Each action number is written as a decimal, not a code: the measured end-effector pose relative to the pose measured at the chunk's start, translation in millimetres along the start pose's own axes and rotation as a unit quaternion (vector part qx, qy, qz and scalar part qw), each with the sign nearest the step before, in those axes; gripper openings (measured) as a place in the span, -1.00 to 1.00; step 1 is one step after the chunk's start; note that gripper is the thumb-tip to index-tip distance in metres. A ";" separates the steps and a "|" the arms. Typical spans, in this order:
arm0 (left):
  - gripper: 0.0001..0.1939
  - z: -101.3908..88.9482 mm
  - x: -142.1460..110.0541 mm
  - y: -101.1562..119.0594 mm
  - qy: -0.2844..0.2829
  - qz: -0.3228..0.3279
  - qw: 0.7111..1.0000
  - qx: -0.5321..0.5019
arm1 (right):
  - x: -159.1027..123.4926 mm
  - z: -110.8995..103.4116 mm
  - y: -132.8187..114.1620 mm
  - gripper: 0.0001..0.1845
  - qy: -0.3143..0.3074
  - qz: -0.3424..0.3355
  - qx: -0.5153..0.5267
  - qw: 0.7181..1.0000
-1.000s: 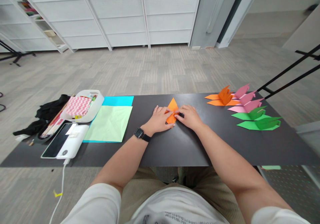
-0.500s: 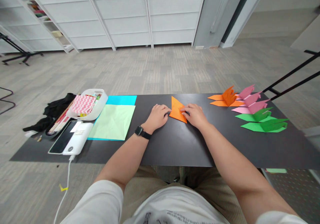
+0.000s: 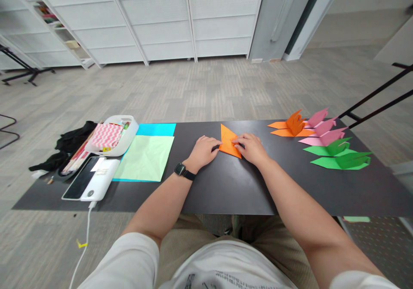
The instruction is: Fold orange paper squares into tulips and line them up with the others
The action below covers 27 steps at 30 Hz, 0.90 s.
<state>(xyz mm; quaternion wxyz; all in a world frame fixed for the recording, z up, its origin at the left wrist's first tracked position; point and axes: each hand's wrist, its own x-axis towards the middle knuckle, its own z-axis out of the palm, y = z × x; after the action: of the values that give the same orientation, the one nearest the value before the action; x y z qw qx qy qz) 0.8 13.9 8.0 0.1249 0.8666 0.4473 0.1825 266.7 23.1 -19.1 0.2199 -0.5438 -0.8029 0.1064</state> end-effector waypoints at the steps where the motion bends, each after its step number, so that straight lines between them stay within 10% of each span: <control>1: -0.71 -0.6 0.0 0.3 -0.002 -0.001 1.000 0.002 | 0.0 0.1 0.3 -0.75 0.001 -0.001 0.001 1.000; 27: -0.89 2.0 1.3 -2.0 0.052 -0.004 0.996 -0.067 | -2.6 -5.2 -10.6 -0.88 -0.048 -0.099 0.041 0.993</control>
<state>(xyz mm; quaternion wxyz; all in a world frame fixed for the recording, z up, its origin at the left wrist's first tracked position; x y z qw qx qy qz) 0.9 16.1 5.7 0.1595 0.8438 0.4435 0.2565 261.2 16.3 -10.7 0.2129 -0.4463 -0.8573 0.1433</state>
